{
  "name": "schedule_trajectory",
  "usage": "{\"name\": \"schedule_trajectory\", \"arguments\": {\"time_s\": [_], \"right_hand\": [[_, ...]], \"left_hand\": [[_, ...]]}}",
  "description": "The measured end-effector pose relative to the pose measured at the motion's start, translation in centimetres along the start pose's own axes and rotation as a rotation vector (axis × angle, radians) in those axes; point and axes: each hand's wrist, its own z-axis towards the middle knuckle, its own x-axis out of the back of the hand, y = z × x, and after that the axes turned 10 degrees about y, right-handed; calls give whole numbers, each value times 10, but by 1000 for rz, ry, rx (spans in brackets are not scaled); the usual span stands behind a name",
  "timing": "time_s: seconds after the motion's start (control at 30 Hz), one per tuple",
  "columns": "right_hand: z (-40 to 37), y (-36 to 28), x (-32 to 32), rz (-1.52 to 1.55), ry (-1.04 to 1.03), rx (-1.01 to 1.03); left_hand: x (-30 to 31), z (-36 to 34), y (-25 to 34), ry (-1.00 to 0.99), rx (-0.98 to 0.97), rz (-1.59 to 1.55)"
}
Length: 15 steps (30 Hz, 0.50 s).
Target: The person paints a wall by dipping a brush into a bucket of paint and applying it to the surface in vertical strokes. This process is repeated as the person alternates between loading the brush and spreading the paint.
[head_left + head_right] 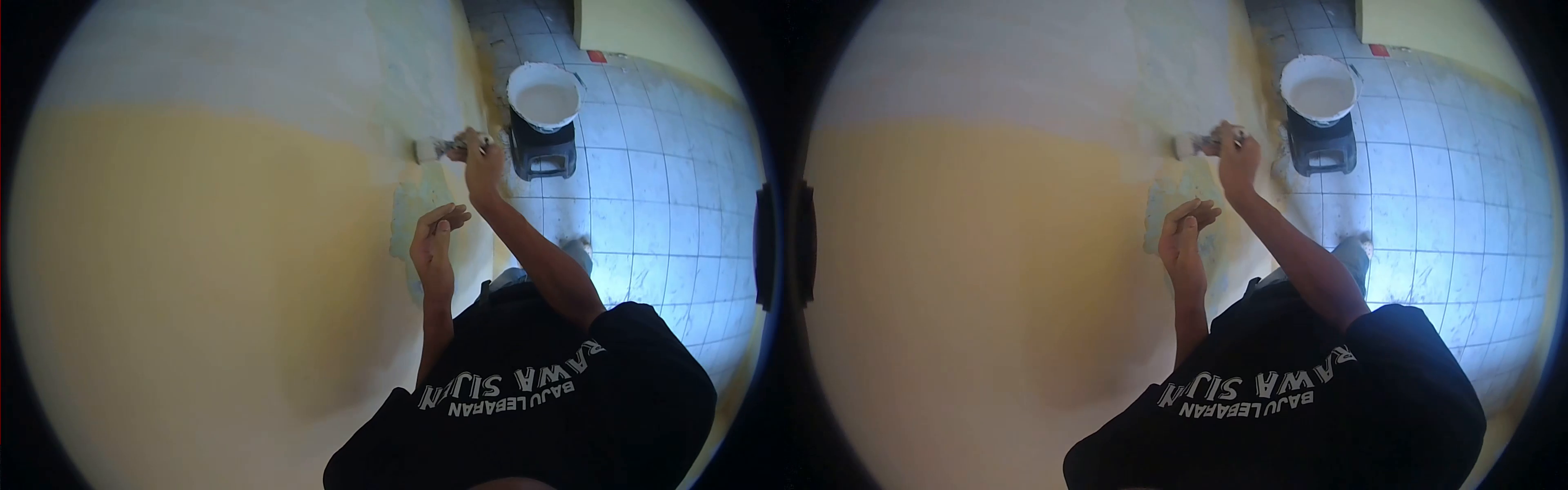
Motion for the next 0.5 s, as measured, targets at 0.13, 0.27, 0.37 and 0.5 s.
{"name": "schedule_trajectory", "arguments": {"time_s": [0.13,0.27,0.37,0.5], "right_hand": [[-22,-69,-37,345,-52,-47],[-6,-63,-33,461,-51,-103],[7,0,-19,303,55,-97],[31,51,5,23,186,13]], "left_hand": [[4,5,9,-58,-46,14],[3,2,6,-50,-53,-3],[2,0,9,-54,-54,-6],[1,2,9,-83,-73,-10]]}}
